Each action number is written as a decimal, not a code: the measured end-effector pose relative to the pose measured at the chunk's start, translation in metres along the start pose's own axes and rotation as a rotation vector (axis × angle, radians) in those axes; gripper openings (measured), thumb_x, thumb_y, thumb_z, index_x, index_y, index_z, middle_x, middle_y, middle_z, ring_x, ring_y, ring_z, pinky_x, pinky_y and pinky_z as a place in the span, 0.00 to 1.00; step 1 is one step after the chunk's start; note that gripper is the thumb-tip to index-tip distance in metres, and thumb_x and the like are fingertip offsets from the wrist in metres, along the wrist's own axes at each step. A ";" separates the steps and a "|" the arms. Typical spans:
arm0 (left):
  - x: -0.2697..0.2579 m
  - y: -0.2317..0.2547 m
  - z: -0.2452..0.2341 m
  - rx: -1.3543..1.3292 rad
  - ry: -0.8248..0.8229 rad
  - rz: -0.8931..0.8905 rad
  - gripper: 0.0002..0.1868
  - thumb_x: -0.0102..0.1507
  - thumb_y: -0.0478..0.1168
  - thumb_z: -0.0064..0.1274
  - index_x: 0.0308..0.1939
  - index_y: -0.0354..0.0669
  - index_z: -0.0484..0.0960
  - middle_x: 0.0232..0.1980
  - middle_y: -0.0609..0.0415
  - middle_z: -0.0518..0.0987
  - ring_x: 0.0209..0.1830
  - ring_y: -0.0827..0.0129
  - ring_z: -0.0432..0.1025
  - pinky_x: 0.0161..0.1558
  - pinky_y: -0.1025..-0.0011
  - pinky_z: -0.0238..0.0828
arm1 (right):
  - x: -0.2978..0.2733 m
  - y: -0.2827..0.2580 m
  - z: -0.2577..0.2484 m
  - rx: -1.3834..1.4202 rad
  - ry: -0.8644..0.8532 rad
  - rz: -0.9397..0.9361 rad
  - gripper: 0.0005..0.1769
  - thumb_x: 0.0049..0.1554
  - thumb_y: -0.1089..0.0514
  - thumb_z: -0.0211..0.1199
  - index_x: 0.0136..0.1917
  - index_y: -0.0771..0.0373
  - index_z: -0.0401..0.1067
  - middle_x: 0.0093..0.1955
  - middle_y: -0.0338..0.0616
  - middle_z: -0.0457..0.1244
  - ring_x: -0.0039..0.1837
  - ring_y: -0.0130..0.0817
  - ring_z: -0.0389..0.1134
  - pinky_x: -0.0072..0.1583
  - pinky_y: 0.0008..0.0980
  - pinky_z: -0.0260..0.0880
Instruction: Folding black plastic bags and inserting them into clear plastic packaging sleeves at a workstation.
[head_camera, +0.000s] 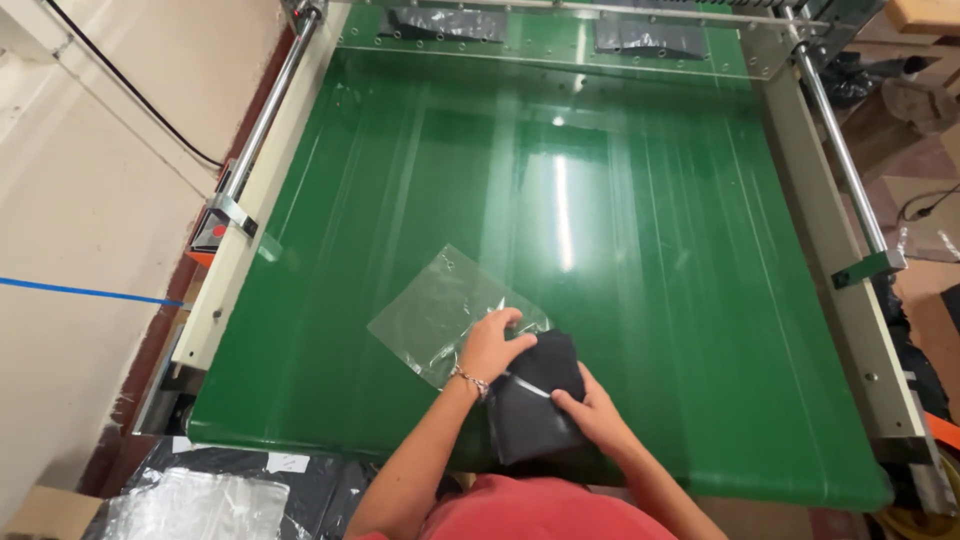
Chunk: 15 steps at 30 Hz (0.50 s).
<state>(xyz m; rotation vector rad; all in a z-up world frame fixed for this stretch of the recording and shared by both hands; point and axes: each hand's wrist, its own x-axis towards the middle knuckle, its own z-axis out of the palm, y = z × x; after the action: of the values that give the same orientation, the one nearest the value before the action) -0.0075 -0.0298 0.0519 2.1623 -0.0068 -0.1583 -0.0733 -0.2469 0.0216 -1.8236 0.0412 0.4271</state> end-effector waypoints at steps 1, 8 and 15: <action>0.004 -0.004 -0.003 -0.002 -0.002 -0.004 0.24 0.56 0.52 0.59 0.53 0.46 0.80 0.53 0.54 0.82 0.53 0.64 0.76 0.54 0.66 0.71 | 0.000 -0.003 -0.002 -0.001 -0.002 0.005 0.38 0.53 0.50 0.63 0.74 0.58 0.59 0.66 0.40 0.65 0.63 0.26 0.65 0.65 0.25 0.63; 0.007 -0.024 0.010 0.141 -0.110 0.017 0.26 0.61 0.58 0.52 0.57 0.50 0.81 0.60 0.58 0.79 0.62 0.63 0.72 0.62 0.64 0.67 | -0.007 -0.032 0.011 -0.050 0.060 0.086 0.40 0.53 0.51 0.65 0.75 0.59 0.57 0.66 0.53 0.64 0.66 0.42 0.65 0.65 0.38 0.65; 0.016 -0.036 0.036 0.295 0.089 0.009 0.08 0.60 0.61 0.54 0.38 0.75 0.86 0.42 0.78 0.84 0.47 0.73 0.79 0.50 0.72 0.75 | -0.004 -0.035 0.017 -0.296 -0.052 -0.049 0.43 0.54 0.53 0.64 0.77 0.66 0.52 0.61 0.65 0.66 0.64 0.60 0.67 0.61 0.56 0.69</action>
<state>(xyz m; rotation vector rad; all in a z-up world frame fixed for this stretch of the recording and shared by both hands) 0.0017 -0.0399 0.0005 2.4616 0.0115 -0.0582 -0.0728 -0.2215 0.0513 -2.0986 -0.1078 0.4650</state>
